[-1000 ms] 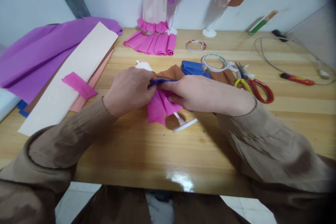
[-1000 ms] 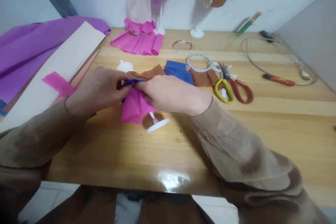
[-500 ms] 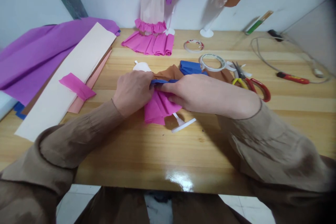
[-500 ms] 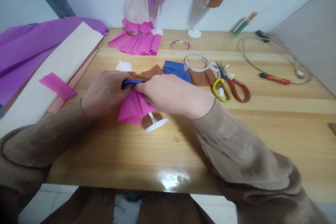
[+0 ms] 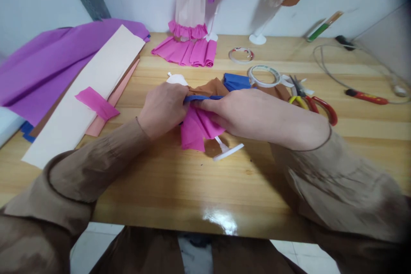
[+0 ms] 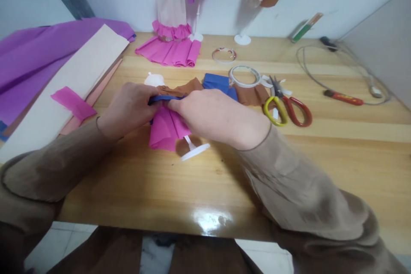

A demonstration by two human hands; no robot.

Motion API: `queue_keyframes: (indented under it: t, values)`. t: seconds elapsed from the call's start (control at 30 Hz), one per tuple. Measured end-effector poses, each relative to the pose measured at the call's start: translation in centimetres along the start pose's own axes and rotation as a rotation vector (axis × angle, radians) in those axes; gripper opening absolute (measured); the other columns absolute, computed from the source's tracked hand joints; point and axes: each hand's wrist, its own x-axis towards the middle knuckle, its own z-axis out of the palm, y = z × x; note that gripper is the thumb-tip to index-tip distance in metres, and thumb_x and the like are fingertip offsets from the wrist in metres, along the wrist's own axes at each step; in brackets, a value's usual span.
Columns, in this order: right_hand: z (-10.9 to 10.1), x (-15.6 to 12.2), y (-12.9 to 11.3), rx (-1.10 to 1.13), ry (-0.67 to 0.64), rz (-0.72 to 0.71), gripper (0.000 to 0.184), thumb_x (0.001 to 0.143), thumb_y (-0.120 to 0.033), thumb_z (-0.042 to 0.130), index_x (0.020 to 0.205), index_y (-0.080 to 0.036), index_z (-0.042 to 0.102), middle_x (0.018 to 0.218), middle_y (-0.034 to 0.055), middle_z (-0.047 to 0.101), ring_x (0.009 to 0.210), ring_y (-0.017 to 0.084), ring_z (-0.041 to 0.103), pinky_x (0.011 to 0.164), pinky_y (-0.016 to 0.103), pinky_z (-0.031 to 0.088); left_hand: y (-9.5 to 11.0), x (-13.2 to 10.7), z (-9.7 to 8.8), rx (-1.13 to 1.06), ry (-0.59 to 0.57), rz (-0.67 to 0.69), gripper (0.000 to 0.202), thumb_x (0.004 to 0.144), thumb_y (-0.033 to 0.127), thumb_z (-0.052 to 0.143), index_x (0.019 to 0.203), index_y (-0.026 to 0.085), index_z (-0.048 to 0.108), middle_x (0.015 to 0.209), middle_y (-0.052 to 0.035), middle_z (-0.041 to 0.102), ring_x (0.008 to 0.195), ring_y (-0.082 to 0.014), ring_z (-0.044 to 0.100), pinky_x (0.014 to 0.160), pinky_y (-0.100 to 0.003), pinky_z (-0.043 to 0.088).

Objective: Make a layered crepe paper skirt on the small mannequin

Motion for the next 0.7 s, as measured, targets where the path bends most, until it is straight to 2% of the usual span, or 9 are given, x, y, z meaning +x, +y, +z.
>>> queue_keyframes:
  t: [0.13, 0.33, 0.5, 0.7]
  values:
    - [0.0, 0.1, -0.3, 0.034, -0.023, 0.012, 0.038, 0.094, -0.017, 0.044, 0.125, -0.022, 0.064, 0.086, 0.0086, 0.073, 0.061, 0.018, 0.059, 0.052, 0.03, 0.021, -0.2, 0.0, 0.3, -0.048, 0.023, 0.037, 0.025, 0.087, 0.019, 0.05, 0.094, 0.016, 0.073, 0.089, -0.0095, 0.074, 0.082, -0.0216, 0.067, 0.069, -0.031, 0.046]
    - [0.3, 0.2, -0.8, 0.068, -0.022, 0.013, 0.024, 0.094, -0.014, 0.043, 0.109, -0.017, 0.061, 0.078, 0.0076, 0.07, 0.056, 0.015, 0.056, 0.05, 0.029, 0.02, 0.2, -0.1, -0.1, 0.018, 0.003, 0.041, 0.027, 0.086, 0.015, 0.048, 0.09, 0.012, 0.074, 0.093, -0.0137, 0.074, 0.079, -0.0223, 0.067, 0.067, -0.032, 0.046]
    - [0.6, 0.4, -0.9, 0.105, -0.01, 0.011, 0.023, 0.092, -0.016, 0.044, 0.11, -0.017, 0.059, 0.081, 0.008, 0.069, 0.06, 0.017, 0.058, 0.05, 0.028, 0.021, 0.2, -0.3, -0.1, 0.064, -0.007, 0.083, 0.027, 0.088, 0.018, 0.048, 0.088, 0.015, 0.075, 0.087, -0.011, 0.075, 0.077, -0.0217, 0.067, 0.064, -0.031, 0.045]
    - [0.5, 0.6, -0.7, 0.18, -0.054, 0.039, 0.026, 0.092, -0.02, 0.045, 0.114, -0.018, 0.06, 0.082, 0.0072, 0.069, 0.058, 0.015, 0.055, 0.051, 0.028, 0.024, -0.5, -0.5, -1.1, 0.048, -0.057, 0.118, 0.027, 0.088, 0.023, 0.05, 0.095, 0.016, 0.075, 0.091, -0.01, 0.074, 0.082, -0.0233, 0.068, 0.073, -0.033, 0.047]
